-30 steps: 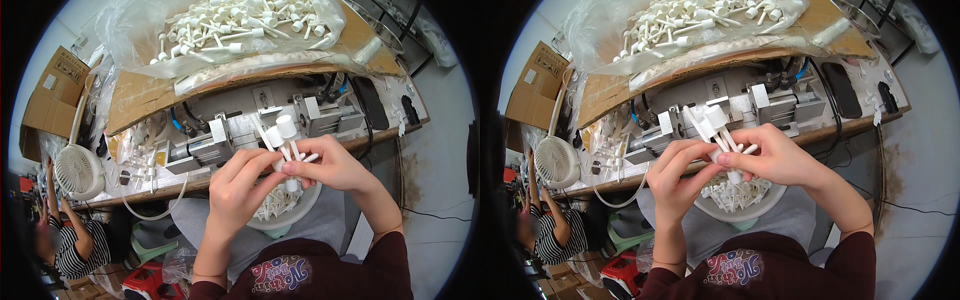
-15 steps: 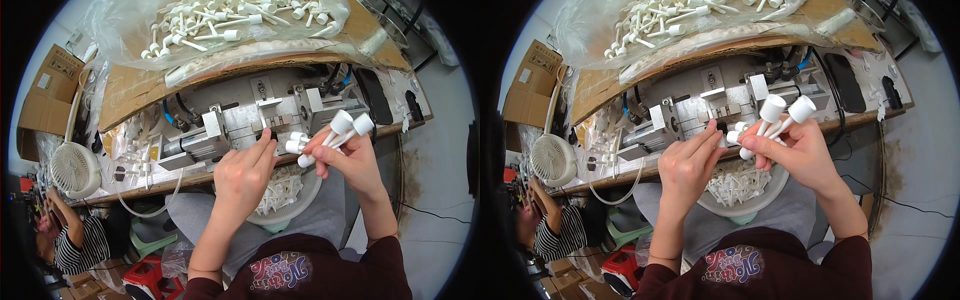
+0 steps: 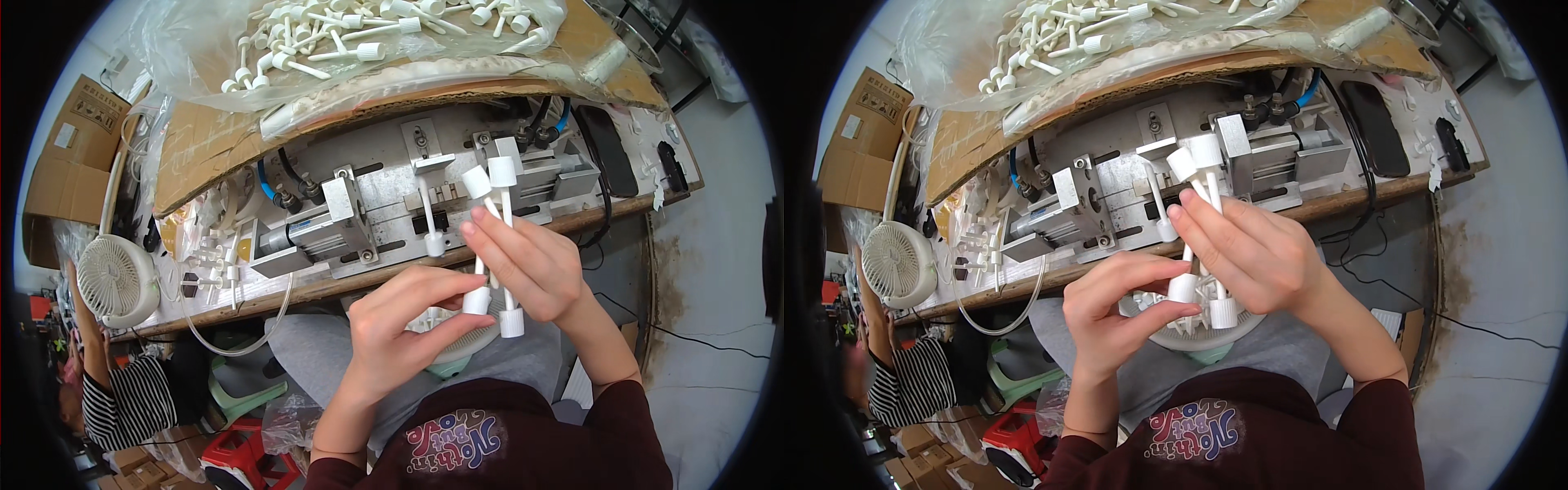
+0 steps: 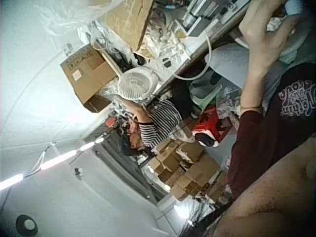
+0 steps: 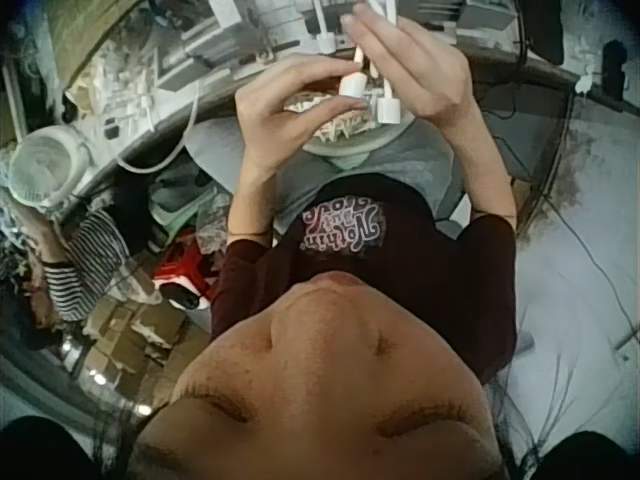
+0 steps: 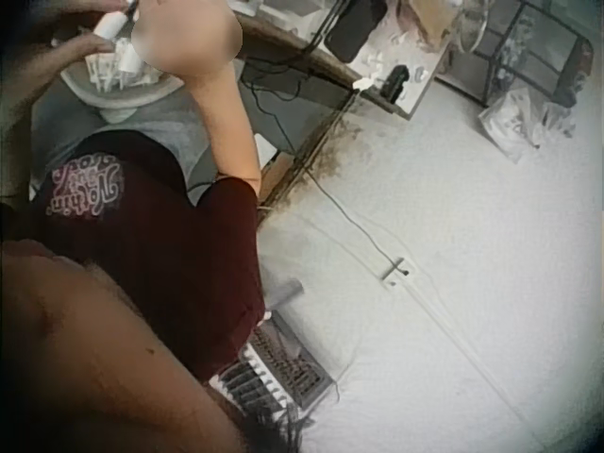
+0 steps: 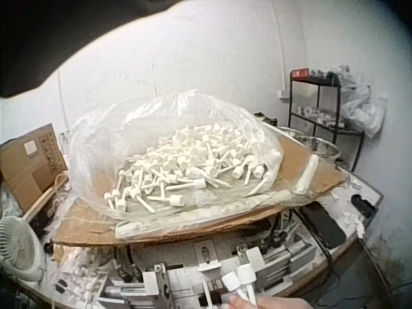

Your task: Assembling white plastic pump or dispenser components using a semi-automated fixture.

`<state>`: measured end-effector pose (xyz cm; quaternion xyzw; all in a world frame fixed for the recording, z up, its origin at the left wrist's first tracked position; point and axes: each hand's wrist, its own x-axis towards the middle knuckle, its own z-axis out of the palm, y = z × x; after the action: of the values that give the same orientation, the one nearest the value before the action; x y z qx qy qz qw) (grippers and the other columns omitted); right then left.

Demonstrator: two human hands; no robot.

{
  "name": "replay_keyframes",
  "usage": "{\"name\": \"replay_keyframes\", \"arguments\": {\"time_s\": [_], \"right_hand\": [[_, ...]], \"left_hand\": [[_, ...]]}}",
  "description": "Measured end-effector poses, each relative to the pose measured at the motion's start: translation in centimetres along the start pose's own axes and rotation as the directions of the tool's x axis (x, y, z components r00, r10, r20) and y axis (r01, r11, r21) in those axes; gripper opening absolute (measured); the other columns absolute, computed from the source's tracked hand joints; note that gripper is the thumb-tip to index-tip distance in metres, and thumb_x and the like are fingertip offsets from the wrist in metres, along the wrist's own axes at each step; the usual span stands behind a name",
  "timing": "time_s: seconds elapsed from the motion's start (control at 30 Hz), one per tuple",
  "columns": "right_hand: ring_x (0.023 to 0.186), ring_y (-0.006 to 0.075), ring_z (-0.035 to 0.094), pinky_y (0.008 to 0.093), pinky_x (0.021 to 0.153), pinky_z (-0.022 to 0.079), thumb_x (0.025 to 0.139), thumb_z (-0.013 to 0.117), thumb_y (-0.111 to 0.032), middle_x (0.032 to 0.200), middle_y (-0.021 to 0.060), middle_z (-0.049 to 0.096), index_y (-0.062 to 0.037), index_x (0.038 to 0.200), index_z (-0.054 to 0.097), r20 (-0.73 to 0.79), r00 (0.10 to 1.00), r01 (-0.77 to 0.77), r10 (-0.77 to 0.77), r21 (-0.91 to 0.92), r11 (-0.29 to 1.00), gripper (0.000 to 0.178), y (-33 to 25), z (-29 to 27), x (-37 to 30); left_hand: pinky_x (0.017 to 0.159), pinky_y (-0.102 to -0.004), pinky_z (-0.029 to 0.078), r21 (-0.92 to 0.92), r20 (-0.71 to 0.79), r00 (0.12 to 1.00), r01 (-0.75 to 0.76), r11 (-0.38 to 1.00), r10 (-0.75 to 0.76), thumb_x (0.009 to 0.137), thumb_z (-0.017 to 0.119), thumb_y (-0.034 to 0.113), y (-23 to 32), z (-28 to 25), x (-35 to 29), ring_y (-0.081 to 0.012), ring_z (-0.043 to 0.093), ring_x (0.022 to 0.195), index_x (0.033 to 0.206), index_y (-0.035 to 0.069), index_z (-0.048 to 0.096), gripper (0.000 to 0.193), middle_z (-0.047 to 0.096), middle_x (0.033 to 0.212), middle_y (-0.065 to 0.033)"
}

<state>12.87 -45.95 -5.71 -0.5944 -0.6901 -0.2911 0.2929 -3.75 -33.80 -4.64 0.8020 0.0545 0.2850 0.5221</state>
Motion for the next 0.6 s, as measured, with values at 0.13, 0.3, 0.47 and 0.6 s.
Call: {"name": "replay_keyframes", "arguments": {"time_s": [0.13,0.3,0.47,0.6], "right_hand": [[0.085,0.0265,0.070,0.0316,0.068,0.058,0.070,0.068,-0.005,0.106,0.0187,0.070,0.0060,0.109,0.070,-0.067,0.987,-0.141,0.145,0.059,0.988,0.041,1.4,0.0,-0.2],[0.085,0.0223,0.070,0.0289,0.075,0.056,0.088,0.068,0.004,0.098,0.0157,0.071,0.0040,0.107,0.066,-0.077,0.867,-0.443,0.493,0.338,0.831,0.019,0.0,-0.8,0.1],[0.064,0.0058,0.053,0.0187,0.059,0.045,0.100,0.054,-0.006,0.093,0.0129,0.069,0.0000,0.110,0.051,0.179,0.631,-0.507,0.754,0.831,0.227,0.012,-1.2,-1.5,-0.4],[0.058,0.0046,0.047,0.0181,0.054,0.040,0.103,0.050,-0.012,0.086,0.0141,0.067,-0.0018,0.108,0.051,0.433,0.519,-0.473,0.737,0.864,-0.175,0.011,-0.6,-2.2,-0.1]], "left_hand": [[0.067,-0.0279,0.054,0.385,-0.104,0.980,-0.120,0.915,0.172,0.063,0.088,0.005,-0.8,-0.1,-0.6,-0.0190,0.069,0.077,0.098,0.001,0.074,0.038,0.073,0.100,-0.0116],[0.060,-0.0280,0.050,0.714,-0.027,0.973,-0.141,0.685,0.228,0.068,0.083,0.009,-3.2,0.8,0.4,-0.0188,0.065,0.068,0.096,0.006,0.075,0.030,0.073,0.109,-0.0075],[0.056,-0.0280,0.047,0.755,0.023,0.982,-0.140,0.640,0.188,0.071,0.082,0.013,-3.4,0.4,1.6,-0.0171,0.063,0.062,0.096,0.008,0.075,0.027,0.073,0.109,-0.0035],[0.057,-0.0275,0.048,0.758,0.030,0.988,-0.120,0.641,0.149,0.069,0.083,0.012,-3.1,0.3,1.5,-0.0169,0.064,0.063,0.098,0.006,0.074,0.030,0.073,0.110,-0.0042]]}}
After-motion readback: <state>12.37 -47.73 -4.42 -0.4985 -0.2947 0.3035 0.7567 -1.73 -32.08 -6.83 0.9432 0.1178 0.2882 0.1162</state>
